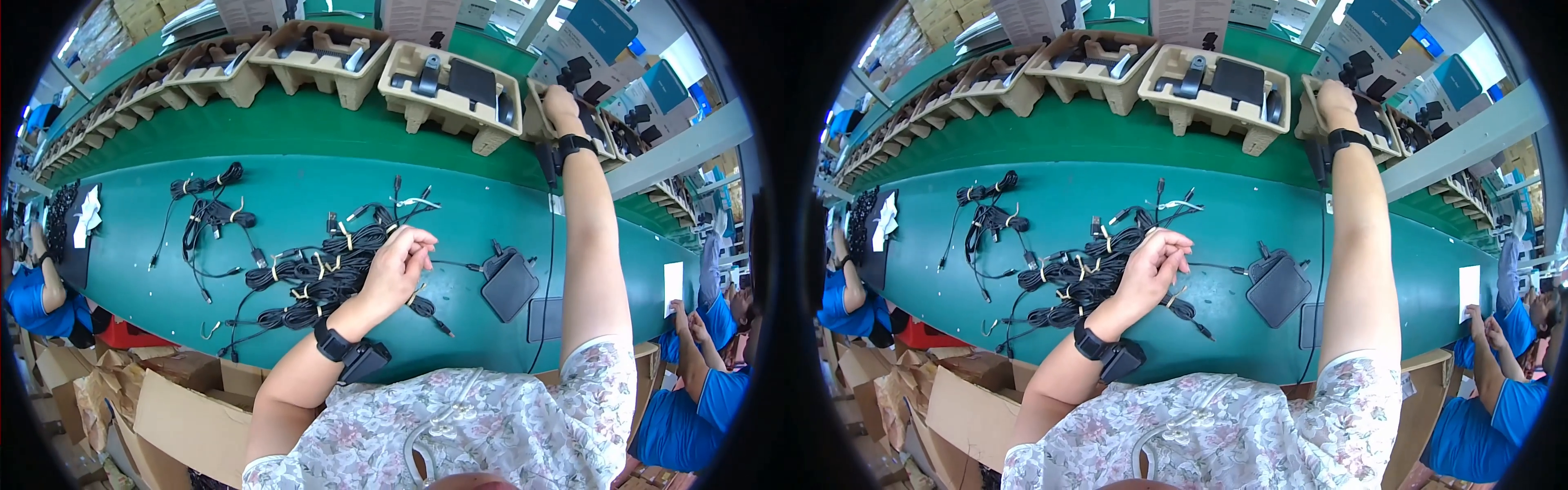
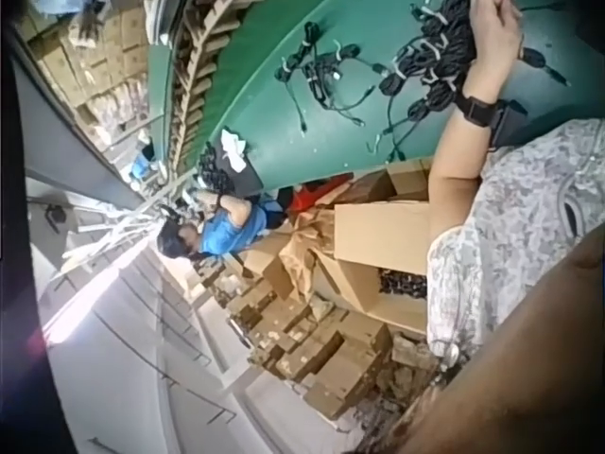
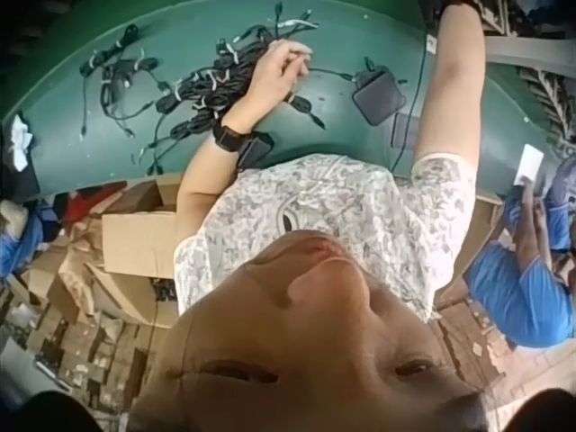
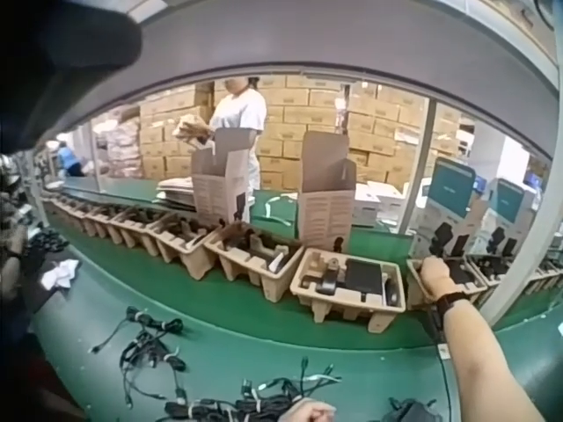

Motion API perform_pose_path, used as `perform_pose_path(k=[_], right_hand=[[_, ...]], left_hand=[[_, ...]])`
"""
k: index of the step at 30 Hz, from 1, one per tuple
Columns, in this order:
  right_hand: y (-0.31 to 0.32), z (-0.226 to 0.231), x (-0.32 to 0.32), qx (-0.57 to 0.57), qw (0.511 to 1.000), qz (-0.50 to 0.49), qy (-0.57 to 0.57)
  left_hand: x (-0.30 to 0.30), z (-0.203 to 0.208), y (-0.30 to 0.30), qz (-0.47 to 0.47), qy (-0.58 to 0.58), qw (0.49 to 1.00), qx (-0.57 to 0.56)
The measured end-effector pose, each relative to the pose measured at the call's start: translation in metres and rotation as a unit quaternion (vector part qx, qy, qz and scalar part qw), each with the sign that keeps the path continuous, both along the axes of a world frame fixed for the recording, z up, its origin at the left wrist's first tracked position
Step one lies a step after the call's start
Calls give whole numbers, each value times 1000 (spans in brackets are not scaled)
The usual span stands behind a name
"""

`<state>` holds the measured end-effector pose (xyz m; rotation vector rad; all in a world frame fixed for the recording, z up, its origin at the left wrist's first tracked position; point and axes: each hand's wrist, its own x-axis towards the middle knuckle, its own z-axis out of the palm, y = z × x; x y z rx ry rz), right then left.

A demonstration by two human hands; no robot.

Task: The person picks up a base from a box, connects a cable to it, and places the assembly into a cardboard tray. They repeat this process several times and occasionally write in a notebook.

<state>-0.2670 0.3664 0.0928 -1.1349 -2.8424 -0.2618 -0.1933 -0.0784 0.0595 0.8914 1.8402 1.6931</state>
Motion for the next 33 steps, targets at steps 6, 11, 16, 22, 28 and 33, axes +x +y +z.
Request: perform_pose_path(k=[6,11,16,22,28,33], right_hand=[[-15,1,24,119,979,92,138],[-167,34,37,-40,878,367,305],[-300,47,61,-170,772,579,198],[-362,12,72,-144,778,607,71],[-377,-20,68,-120,838,512,147],[-382,-23,77,-232,848,447,164]], left_hand=[[3,1,0,10,94,995,2],[14,-7,0,-77,317,945,-1],[16,-1,3,-154,345,924,-52],[18,-29,0,-135,409,893,-131],[5,-43,-13,-236,392,860,-225],[0,-41,-11,-257,434,818,-278]])
